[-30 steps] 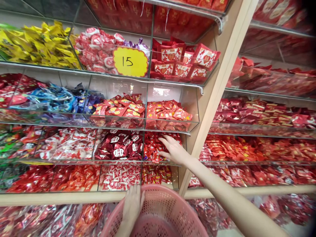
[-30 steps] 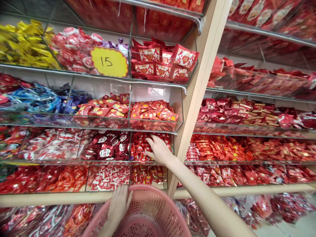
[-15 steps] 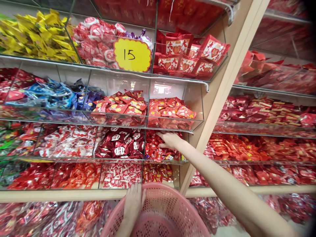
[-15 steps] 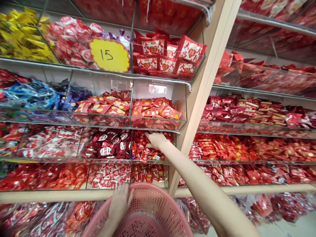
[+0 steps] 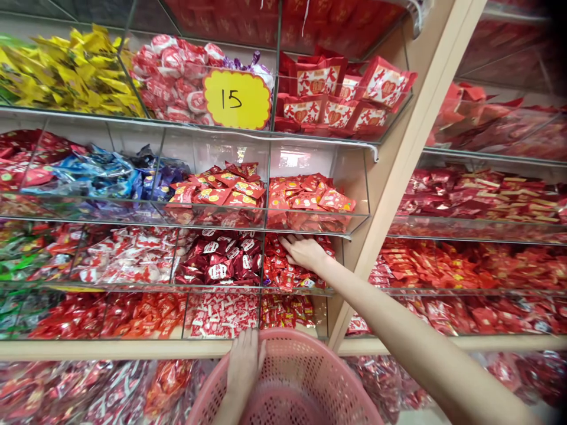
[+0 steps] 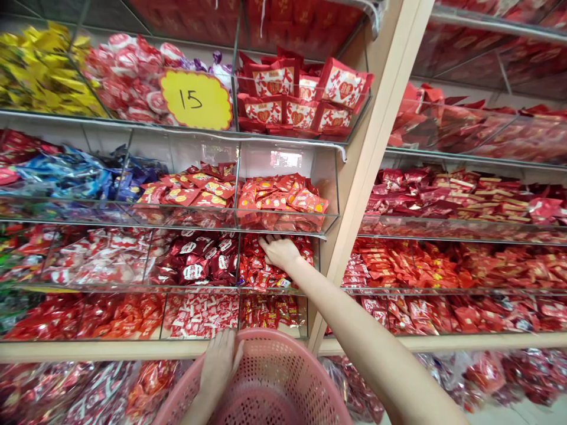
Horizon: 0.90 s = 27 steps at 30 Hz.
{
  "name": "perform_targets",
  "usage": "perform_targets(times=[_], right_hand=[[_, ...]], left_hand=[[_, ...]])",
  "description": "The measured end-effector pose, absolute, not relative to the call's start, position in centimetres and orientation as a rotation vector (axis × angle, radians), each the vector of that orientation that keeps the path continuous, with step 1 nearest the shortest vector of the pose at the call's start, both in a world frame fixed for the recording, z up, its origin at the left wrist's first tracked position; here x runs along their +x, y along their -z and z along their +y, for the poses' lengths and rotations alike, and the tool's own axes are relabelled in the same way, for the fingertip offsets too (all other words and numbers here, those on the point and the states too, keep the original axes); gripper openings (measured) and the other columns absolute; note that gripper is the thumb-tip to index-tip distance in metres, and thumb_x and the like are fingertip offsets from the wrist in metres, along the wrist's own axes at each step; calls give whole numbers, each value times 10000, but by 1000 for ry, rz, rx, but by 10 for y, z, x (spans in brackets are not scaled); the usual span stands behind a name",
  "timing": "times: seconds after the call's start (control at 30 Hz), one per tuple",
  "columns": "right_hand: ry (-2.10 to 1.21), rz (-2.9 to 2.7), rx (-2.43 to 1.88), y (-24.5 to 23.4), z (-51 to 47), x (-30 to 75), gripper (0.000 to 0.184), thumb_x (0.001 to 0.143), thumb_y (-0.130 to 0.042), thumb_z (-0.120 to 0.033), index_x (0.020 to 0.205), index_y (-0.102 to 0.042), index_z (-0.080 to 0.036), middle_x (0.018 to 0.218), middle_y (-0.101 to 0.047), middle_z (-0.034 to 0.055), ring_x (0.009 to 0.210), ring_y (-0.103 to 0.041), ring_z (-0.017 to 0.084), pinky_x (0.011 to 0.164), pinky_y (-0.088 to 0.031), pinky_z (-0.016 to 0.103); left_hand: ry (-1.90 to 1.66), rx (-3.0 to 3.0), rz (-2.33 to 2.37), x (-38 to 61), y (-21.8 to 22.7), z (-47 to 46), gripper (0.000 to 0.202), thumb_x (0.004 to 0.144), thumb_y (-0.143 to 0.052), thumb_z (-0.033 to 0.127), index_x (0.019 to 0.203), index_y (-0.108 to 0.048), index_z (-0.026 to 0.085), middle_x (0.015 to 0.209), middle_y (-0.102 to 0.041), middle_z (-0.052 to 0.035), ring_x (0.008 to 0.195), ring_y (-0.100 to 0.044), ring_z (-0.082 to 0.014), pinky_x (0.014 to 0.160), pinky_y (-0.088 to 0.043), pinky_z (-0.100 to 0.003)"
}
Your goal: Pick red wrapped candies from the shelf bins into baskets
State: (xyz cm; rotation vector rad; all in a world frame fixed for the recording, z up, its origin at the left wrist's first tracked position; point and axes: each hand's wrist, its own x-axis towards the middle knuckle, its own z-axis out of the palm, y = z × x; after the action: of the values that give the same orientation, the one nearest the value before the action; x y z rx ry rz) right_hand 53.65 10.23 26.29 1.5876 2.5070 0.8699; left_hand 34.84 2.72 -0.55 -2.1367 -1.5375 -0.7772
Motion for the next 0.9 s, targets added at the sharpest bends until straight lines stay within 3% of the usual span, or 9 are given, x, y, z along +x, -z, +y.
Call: perform_targets(times=[0.13,0.37,0.53,0.77,0.9], right_hand=[[-830,2495,1504,-267,102,536,577,826,-450,-282,1362,-254,-206,1198,-515,152,952,-586,237,675,-470,297],[-672,2378,1628,-276,99,517,528,844,-358,-127,1352,-292,-255,1261,-474,163,994,-589,242,707,-491,333],[-643,2431,1658,-277,101,517,501,859,-290,-95,1335,-342,-243,1233,-509,174,991,-596,241,741,-492,362],[-732,2538,1653,-273,111,540,516,866,-281,-115,1362,-303,-254,1124,-608,137,1000,-588,222,882,-427,376],[-819,2606,1663,-273,111,541,577,843,-285,-74,1394,-227,-236,1197,-569,147,1058,-556,231,954,-367,424]], left_hand=[[768,-2090,-1492,348,9,28,247,857,-399,273,988,-562,142,900,-593,-63,859,-506,-192,782,-381,-327],[748,-2126,-1505,347,5,26,254,872,-364,278,982,-558,157,877,-583,-54,826,-511,-179,761,-392,-324],[766,-2105,-1485,346,7,26,265,868,-383,286,1019,-549,145,928,-595,-70,877,-519,-192,781,-398,-331],[784,-2111,-1510,346,7,27,249,867,-382,280,959,-575,152,884,-599,-64,841,-528,-187,760,-402,-328],[752,-2097,-1509,347,7,27,258,869,-376,282,961,-578,149,885,-600,-69,837,-526,-185,747,-399,-321]])
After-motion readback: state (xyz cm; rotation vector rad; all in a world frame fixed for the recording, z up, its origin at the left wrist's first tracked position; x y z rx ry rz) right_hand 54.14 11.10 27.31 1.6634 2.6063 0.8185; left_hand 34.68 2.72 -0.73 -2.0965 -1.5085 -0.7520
